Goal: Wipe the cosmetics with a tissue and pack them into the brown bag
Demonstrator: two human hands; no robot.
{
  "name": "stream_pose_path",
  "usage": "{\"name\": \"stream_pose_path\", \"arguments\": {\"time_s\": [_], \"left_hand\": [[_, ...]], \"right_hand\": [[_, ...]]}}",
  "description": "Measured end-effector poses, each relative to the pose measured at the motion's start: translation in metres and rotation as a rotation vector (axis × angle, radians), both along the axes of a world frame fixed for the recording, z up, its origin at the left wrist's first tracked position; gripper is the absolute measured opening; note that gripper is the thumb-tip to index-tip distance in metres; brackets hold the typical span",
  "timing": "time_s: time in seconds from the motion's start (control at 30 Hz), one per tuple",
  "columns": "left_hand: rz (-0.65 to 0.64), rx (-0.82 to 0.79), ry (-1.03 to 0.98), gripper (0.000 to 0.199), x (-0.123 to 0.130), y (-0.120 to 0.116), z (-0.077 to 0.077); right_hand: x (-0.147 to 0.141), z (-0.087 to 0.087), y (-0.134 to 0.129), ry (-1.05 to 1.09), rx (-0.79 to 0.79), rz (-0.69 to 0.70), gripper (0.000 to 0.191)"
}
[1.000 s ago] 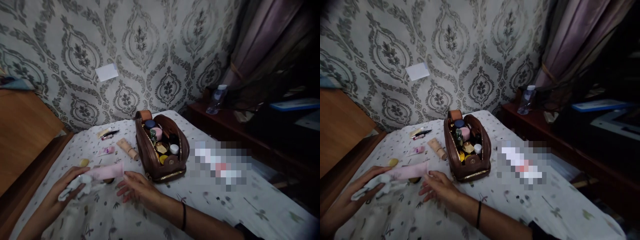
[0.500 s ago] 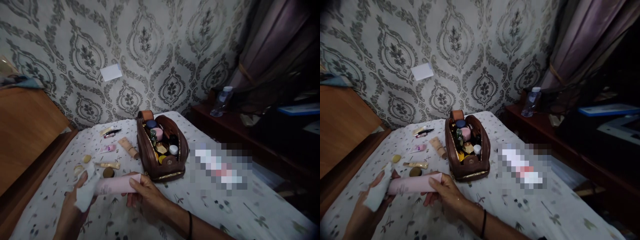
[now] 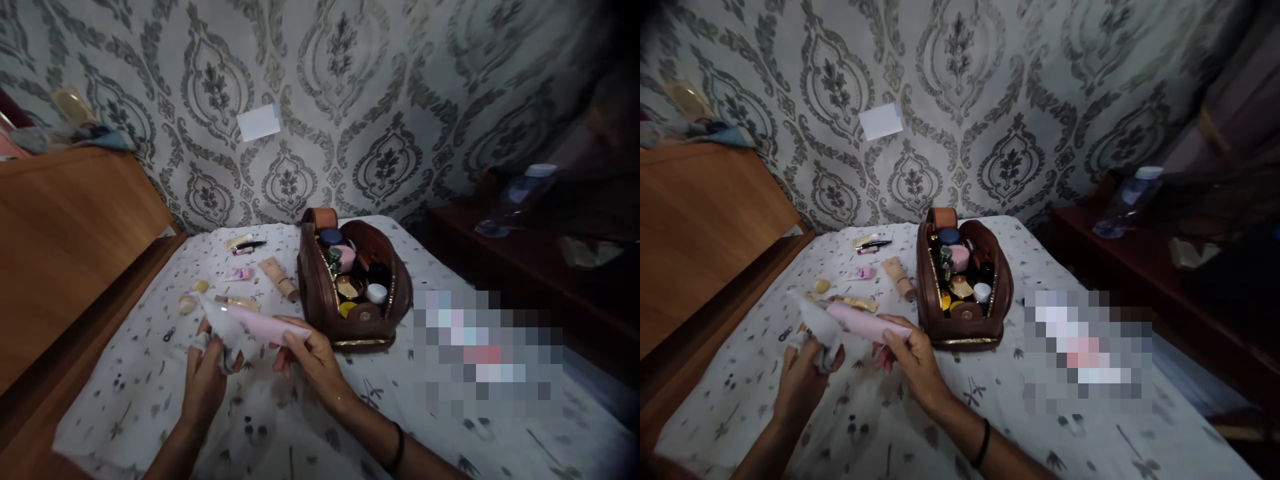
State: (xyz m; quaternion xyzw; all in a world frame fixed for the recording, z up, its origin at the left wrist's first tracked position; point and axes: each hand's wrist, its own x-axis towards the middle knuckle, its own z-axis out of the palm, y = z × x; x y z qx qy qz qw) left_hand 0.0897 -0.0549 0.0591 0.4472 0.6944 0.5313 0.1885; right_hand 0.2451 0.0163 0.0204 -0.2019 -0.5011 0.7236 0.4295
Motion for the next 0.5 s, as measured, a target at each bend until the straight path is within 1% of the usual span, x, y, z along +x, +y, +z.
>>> {"name": "stream_pose_path", "arguments": {"time_s": [0.1,0.13,0.23,0.3,0.37,0.43,0.5], "left_hand": [[0.057,0.012,-0.186,0.049,-0.005,-0.002,-0.002],[0.061,0.017,-0.213,0.051,-0.006,-0.001,-0.001],[0.019,0.069,-0.116,0.051,-0.011,0.005,0.001],[-0.014,0.13,-0.027,0.045,-0.016,0.011,0.003],[-0.004,0.154,0.009,0.036,-0.022,0.016,0.004],[0.031,0.143,0.026,0.037,-0.028,0.021,0.005],[0.032,0.129,0.067,0.04,-0.033,0.026,0.007]], "right_hand": [[0.004,0.003,-0.001,-0.052,0.074,-0.021,0.049],[0.005,0.003,-0.002,-0.072,0.103,-0.02,0.048],[0.007,0.002,-0.003,-0.118,0.19,-0.012,0.047],[0.008,0.0,-0.003,-0.145,0.228,0.0,0.048],[0.008,0.0,-0.003,-0.18,0.254,0.018,0.047],[0.008,-0.001,-0.004,-0.23,0.285,0.045,0.043],[0.007,0.0,-0.007,-0.283,0.333,0.084,0.039]]}}
